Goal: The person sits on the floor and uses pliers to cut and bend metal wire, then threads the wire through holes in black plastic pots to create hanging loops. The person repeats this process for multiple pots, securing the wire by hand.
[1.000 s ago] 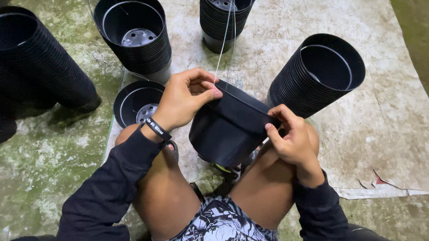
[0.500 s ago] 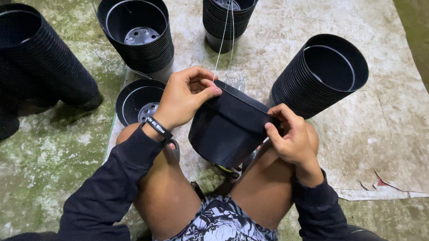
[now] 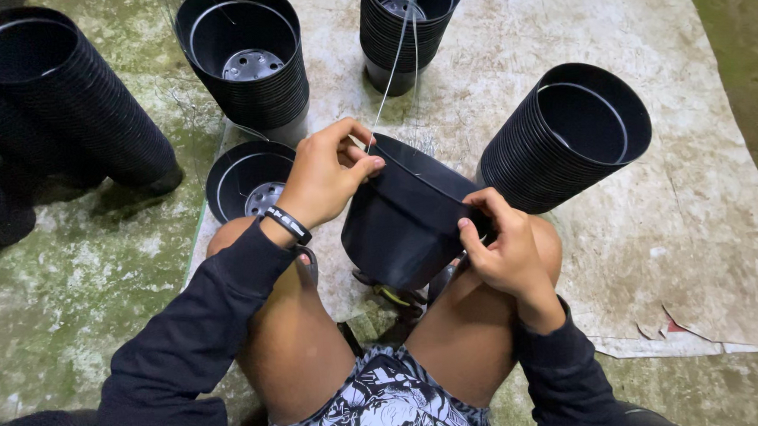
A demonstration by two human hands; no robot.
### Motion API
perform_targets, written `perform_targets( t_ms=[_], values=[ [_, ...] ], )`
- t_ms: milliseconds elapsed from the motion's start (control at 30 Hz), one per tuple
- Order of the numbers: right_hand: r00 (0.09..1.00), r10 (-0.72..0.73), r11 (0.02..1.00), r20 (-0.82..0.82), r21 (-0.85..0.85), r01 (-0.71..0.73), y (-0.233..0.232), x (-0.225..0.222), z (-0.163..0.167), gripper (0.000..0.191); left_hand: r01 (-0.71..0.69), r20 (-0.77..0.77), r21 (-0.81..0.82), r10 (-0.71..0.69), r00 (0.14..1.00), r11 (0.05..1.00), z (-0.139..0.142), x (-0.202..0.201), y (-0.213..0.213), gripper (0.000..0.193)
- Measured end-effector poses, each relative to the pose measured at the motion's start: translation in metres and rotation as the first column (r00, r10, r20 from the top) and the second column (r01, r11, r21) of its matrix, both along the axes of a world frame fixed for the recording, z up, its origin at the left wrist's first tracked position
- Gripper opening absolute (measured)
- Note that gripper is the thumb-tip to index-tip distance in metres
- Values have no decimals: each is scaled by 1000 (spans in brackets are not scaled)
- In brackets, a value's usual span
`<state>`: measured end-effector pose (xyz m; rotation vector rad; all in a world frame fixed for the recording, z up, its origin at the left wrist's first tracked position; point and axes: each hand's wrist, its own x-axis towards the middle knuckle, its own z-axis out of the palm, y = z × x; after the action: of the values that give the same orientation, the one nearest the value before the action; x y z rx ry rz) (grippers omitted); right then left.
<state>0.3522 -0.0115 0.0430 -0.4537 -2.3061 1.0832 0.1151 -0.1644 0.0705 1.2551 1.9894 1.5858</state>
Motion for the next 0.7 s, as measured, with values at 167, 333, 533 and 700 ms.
perform_targets(
  t_ms=[167,333,533,700],
  values=[
    [998,30,993,-48,112,-24,-5,-3,0,22,-58,-210,-3,56,976,998,2,9,0,20],
    [999,20,990,-31,138,-15,-7,-5,1,22,-66,-320,33,73,945,997,-3,8,5,18],
    [999,32,983,-19,180,-28,-5,-4,2,21,-19,-293,33,28,956,999,-8,7,9,17],
    [998,53,980,-45,192,-44,-3,-2,1,22,5,-274,25,2,962,1000,-10,6,10,16]
  ],
)
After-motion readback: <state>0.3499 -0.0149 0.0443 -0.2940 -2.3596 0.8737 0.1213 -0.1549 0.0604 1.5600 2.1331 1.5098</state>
